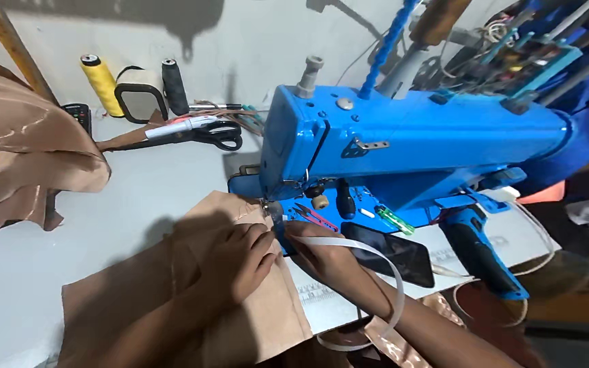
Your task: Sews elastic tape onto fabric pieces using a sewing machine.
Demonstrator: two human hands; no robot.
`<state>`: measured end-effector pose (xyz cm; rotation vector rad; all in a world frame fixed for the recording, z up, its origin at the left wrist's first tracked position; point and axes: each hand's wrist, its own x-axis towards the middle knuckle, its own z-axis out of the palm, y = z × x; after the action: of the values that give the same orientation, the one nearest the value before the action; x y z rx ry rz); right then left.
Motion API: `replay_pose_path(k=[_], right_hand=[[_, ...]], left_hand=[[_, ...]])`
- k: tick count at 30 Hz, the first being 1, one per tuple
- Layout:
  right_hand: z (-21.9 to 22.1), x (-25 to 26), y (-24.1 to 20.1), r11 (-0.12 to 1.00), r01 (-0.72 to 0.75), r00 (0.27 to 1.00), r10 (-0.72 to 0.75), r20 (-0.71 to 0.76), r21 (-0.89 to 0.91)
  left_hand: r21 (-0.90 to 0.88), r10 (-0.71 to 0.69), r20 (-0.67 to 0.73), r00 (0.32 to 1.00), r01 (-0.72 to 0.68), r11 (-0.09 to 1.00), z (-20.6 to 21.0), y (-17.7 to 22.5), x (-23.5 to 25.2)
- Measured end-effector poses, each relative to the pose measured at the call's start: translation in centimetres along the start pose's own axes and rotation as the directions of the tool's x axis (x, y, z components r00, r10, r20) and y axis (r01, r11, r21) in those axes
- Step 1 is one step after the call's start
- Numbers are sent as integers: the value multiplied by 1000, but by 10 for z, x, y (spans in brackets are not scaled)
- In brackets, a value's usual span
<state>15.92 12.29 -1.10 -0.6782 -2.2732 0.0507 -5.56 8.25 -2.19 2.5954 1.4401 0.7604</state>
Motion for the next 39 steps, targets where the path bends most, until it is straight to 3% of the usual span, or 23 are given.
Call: replay_pose_path(k=[4,8,23,39], right_hand=[[9,-2,7,991,50,999,-47,-24,123],[14,-6,12,979,41,997,-53,57,199],[19,-2,20,977,28,996,-45,77,213],[20,-3,20,983,-26,995,8,99,182]], left_hand=[[42,83,-29,996,-82,996,-1,-8,0],[52,107,-101,989,-102,993,6,-13,0],[-10,61,-106,992,-62,998,7,-15,1],[58,62,-88,994,-57,997,3,-17,3]])
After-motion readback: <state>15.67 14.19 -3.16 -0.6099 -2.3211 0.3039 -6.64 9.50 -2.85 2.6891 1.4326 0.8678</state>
